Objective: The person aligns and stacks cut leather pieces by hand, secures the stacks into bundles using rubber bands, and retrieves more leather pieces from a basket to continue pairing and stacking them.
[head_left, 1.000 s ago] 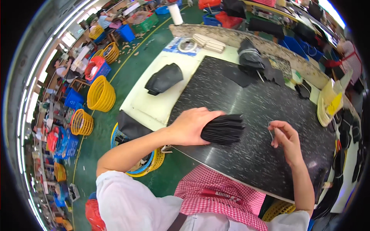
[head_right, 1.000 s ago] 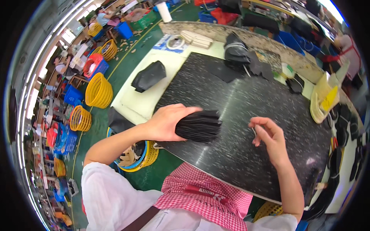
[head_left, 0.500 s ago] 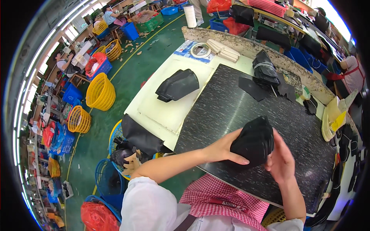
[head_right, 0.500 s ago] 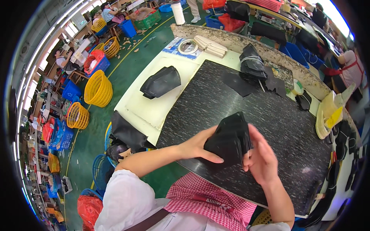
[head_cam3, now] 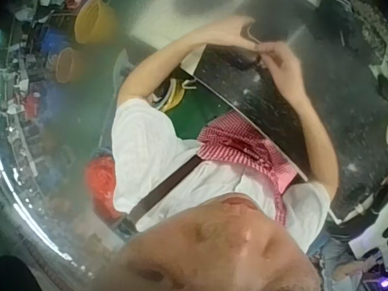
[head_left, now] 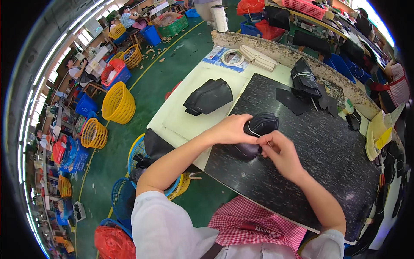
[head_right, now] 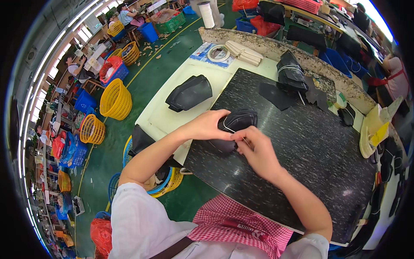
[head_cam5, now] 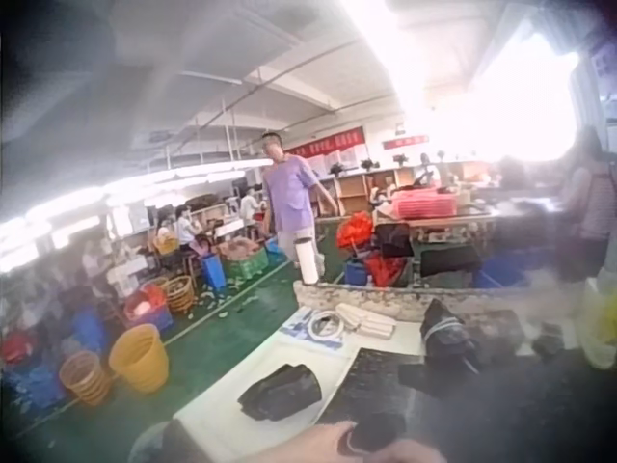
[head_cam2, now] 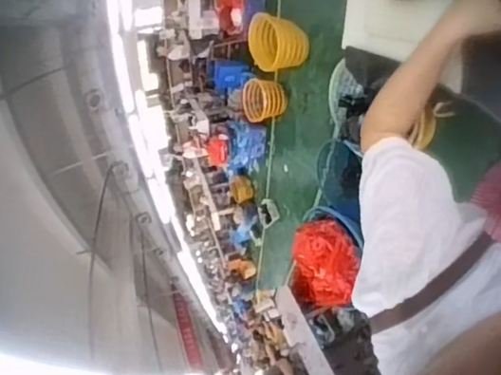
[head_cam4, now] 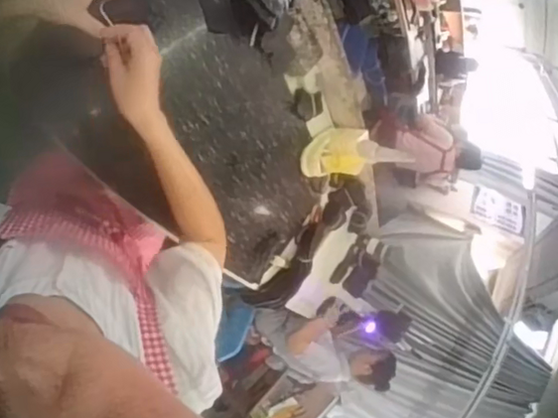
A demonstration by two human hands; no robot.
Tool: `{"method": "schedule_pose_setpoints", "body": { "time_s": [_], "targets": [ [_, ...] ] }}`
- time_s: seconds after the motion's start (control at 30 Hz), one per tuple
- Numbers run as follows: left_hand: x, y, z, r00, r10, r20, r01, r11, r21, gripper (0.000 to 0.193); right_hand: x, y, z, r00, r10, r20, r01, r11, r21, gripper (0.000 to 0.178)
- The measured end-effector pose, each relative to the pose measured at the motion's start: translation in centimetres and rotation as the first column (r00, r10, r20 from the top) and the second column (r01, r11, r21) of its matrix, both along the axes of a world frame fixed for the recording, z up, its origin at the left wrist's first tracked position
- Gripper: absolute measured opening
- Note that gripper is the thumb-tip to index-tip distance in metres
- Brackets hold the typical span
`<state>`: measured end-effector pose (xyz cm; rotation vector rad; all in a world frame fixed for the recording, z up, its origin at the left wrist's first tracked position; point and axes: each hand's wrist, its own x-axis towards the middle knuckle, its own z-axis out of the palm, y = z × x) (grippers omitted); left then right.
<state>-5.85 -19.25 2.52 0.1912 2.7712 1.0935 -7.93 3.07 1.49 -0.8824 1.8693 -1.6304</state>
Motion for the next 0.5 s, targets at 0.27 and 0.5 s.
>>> {"method": "schedule_pose_setpoints", "body": {
  "time_s": [0.27,0.5],
  "targets": [
    [-1.4,-13.4,1.9,0.85,0.511,-0.131,-0.525,0.795,-0.304,0.093,-1.4,-2.3,2.3,0.991,-0.011,-0.133,0.026,0.993,0.112,0.018],
    [-1.2,-10.7,1.7,0.943,0.308,0.13,-0.291,0.948,-0.13,0.08,-2.3,-3.1,2.9,1.0,0.006,-0.018,-0.003,0.986,0.166,0.019]
  ]
}}
